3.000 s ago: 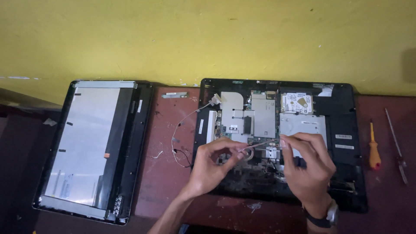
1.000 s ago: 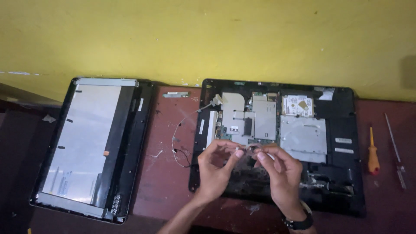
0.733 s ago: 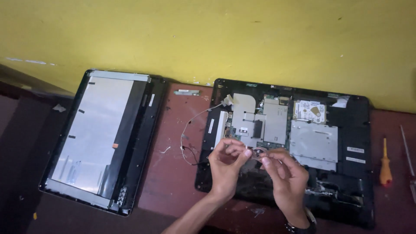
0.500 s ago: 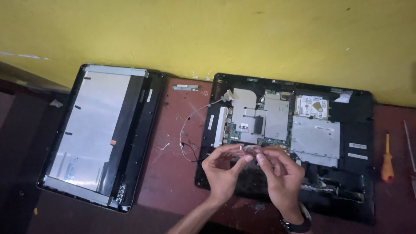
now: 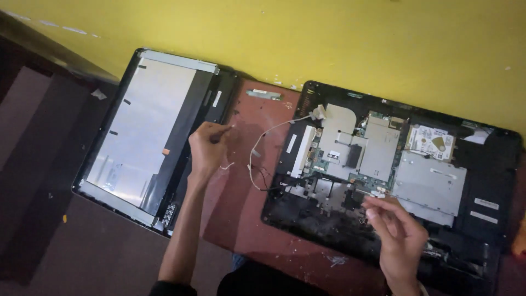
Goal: Disassembling an electronic device by removing internal screws and manipulating circuit boards and wiring.
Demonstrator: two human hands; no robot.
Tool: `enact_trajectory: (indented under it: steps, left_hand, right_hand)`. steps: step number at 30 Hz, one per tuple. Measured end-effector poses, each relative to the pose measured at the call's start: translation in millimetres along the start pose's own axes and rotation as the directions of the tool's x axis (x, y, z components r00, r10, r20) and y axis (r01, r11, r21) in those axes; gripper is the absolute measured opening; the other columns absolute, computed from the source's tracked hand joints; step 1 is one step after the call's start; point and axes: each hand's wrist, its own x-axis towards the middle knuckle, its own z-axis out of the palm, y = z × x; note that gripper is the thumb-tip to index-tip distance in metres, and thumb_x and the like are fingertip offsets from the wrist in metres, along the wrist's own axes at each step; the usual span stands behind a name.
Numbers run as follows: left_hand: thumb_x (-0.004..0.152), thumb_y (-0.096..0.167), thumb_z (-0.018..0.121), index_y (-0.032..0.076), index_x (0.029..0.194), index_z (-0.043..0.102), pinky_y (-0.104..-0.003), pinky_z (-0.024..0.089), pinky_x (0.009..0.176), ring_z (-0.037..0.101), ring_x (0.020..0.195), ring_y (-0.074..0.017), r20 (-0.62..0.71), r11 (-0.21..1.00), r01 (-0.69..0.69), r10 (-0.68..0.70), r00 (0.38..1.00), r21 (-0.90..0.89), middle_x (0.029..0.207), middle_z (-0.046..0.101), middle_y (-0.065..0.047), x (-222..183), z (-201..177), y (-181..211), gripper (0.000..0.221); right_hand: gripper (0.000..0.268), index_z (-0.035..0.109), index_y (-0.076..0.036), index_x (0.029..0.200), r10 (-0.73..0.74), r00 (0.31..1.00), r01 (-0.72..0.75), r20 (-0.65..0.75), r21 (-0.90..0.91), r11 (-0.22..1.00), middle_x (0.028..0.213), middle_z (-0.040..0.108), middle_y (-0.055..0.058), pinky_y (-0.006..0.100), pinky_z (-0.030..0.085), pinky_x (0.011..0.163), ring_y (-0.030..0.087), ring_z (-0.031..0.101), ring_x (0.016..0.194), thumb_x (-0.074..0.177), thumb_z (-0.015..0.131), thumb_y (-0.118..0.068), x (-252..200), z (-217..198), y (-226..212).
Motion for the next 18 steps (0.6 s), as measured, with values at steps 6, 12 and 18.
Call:
enact_trajectory:
  steps: [6,12,18]
  left_hand:
    - [0.09,-0.01,0.058,-0.004,0.112,0.076,-0.042,0.054,0.079,0.068,0.086,-0.0329,0.08,0.89,-0.354,0.346,0.935,0.287,0.092,0.072,-0.015,15.2,14.2,-33.0,0.029]
    - [0.094,-0.003,0.065,-0.004,0.125,0.07,-0.045,0.054,0.088,0.068,0.101,-0.0332,-0.006,0.924,-0.336,0.343,0.939,0.184,0.107,0.074,-0.015,8.9,7.2,-28.6,0.031]
    - [0.1,-0.003,0.07,-0.001,0.13,0.064,-0.035,0.053,0.096,0.068,0.101,-0.0228,-0.101,0.936,-0.348,0.352,0.931,0.048,0.113,0.071,-0.014,-22.4,-27.4,31.0,0.031]
  right_hand:
    - [0.012,0.073,0.006,0.104,0.009,1.0,-0.008,-0.024,0.04,0.999,0.097,0.072,0.016,0.031,0.053,0.075,0.024,0.069,0.093,0.094,0.067,0.003,-6.6,-13.0,10.5]
    - [0.015,0.072,0.006,0.108,-0.027,0.999,0.029,-0.043,0.047,0.998,0.1,0.073,0.017,0.028,0.053,0.075,0.023,0.068,0.092,0.094,0.066,0.005,-7.2,-27.1,22.2]
    - [0.013,0.067,-0.004,0.116,-0.16,0.93,0.133,-0.332,-0.103,0.986,0.117,0.07,0.01,0.019,0.05,0.091,0.01,0.063,0.091,0.104,0.068,-0.002,-2.2,-117.9,36.5]
